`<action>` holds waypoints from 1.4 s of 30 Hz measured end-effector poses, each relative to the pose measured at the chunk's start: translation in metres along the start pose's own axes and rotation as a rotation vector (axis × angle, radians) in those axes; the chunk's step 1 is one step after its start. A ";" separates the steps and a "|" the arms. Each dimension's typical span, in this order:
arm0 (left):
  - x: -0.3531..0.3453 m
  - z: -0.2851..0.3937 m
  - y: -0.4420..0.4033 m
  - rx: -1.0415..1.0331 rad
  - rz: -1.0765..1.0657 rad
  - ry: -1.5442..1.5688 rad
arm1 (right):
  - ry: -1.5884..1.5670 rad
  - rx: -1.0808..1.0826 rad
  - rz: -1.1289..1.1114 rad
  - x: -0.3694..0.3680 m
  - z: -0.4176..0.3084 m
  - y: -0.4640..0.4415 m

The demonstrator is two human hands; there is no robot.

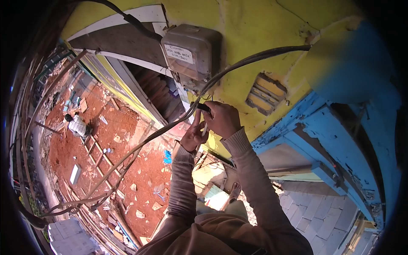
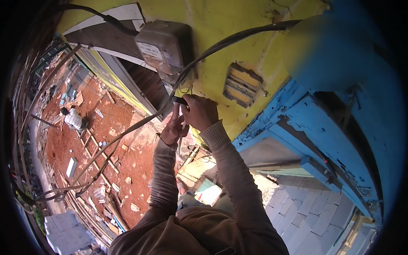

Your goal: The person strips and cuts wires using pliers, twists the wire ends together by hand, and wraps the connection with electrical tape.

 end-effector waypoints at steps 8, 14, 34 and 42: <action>0.009 0.005 0.010 -0.036 0.222 0.036 | -0.225 -0.135 0.221 -0.007 0.015 0.019; 0.012 0.007 0.011 -0.022 0.198 0.039 | -0.380 -0.393 0.357 -0.010 0.038 0.046; 0.013 -0.006 0.008 0.159 0.148 0.342 | -1.409 -0.758 -0.044 -0.101 0.039 0.043; -0.013 0.010 0.003 0.106 0.288 0.084 | -1.517 -0.640 -0.220 -0.111 0.046 0.039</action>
Point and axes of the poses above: each hand's wrist, its own y-axis away from the middle knuckle, its own x-axis out of the back of the hand, z = x × y, the point moved 4 cm from there along -y, towards the middle knuckle, and after that the axes turned 6 degrees about x, right-handed, at the moved point
